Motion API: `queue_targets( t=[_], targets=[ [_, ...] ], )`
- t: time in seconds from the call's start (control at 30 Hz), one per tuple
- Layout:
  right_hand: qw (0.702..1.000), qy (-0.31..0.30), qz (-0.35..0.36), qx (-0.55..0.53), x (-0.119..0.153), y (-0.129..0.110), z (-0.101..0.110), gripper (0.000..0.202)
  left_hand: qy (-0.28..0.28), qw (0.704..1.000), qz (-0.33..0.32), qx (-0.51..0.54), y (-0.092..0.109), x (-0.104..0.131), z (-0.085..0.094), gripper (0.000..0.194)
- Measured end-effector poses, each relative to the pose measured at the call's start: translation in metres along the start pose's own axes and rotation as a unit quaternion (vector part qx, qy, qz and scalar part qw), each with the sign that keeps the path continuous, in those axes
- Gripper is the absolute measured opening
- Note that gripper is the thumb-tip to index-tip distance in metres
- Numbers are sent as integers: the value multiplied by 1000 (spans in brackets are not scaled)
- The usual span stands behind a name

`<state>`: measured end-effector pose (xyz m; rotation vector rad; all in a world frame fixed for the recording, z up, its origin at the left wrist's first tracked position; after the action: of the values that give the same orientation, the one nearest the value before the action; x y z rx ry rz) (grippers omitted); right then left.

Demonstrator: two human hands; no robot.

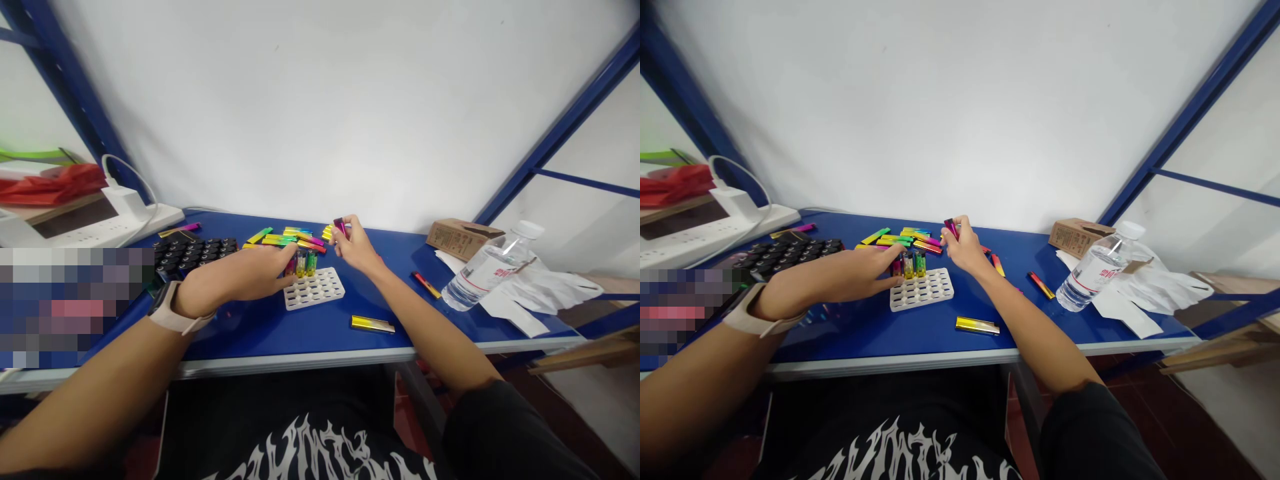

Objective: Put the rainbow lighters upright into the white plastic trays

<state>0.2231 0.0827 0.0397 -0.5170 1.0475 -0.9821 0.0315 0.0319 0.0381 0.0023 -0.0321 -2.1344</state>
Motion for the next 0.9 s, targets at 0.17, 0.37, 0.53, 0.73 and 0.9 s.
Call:
queue_targets(
  t=[0.17, 0.37, 0.53, 0.73, 0.9],
  targets=[
    [994, 15, -40, -104, 1, -1, -2, 45, 2, 1000, -1, -1, -3, -1, -2, 47],
    [982, 38, -89, -165, 3, 3, 0, 64, 1, 1000, 6, 9, -7, -1, -5, 51],
    [984, 63, -74, -149, 3, -1, 6, 55, 1, 1000, 7, 29, -8, -1, -6, 57],
    [984, 78, -64, -145, 3, -5, 9, 57, 5, 1000, -2, 22, -6, -1, -4, 52],
    [990, 50, -51, -122, 2, -5, 7, 57, -3, 1000, 4, 13, -5, 0, -4, 53]
  ],
)
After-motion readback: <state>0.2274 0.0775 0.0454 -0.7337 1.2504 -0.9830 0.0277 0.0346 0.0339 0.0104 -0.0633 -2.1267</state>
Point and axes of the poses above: each hand's wrist, its own x-axis away from the middle knuckle, its own z-axis out of the back of the hand, y = z × x, the point moved 10 cm from there along -x, towards the middle knuckle, and after that the axes turned 9 degrees about z, right-handed, at the moved point
